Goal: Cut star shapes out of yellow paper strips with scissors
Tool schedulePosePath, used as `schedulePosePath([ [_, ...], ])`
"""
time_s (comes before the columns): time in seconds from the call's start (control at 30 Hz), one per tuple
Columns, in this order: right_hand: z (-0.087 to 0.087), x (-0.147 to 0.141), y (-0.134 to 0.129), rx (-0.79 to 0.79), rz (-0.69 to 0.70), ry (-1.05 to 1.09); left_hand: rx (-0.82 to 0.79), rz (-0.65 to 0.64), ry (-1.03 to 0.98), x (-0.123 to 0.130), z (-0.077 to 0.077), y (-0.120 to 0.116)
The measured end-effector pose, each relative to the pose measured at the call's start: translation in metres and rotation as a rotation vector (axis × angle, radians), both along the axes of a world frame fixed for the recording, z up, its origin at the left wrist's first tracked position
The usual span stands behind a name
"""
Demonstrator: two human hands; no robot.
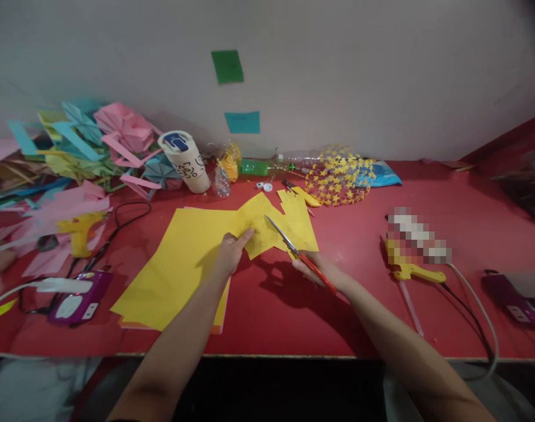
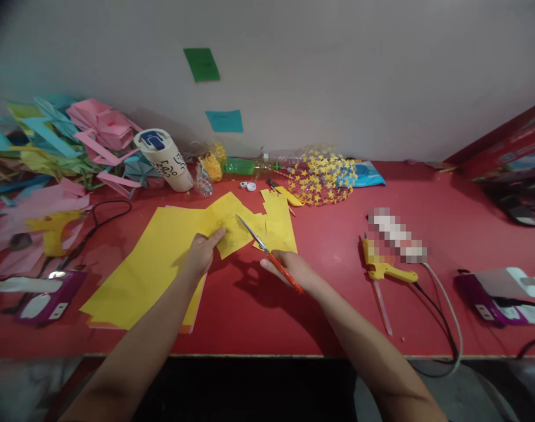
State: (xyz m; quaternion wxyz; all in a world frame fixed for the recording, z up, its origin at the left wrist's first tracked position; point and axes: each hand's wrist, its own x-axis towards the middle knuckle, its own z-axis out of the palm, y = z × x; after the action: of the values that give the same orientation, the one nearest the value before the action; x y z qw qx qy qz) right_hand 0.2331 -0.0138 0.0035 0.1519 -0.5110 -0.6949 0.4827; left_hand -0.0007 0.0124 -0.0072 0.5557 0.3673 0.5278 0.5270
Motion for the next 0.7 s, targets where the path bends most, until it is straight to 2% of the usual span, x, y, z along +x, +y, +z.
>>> schedulePosePath([
  [0.13,0.002,0.001,0.001,0.06,0.026,-0.051,-0.014,0.013,0.104,0.004,0.005,-0.005],
  [0.27,-0.003,-0.001,-0.001,0.026,0.006,-0.008,0.008,-0.034,0.045,0.005,0.003,-0.004],
  [0.43,-0.009,-0.004,-0.002,-0.001,-0.061,0.027,0.002,-0.024,-0.01,0.005,0.002,-0.003],
  [0.7,-0.006,-0.003,-0.001,-0.012,-0.07,0.048,0.0,-0.034,-0.13,0.006,0.0,-0.002],
])
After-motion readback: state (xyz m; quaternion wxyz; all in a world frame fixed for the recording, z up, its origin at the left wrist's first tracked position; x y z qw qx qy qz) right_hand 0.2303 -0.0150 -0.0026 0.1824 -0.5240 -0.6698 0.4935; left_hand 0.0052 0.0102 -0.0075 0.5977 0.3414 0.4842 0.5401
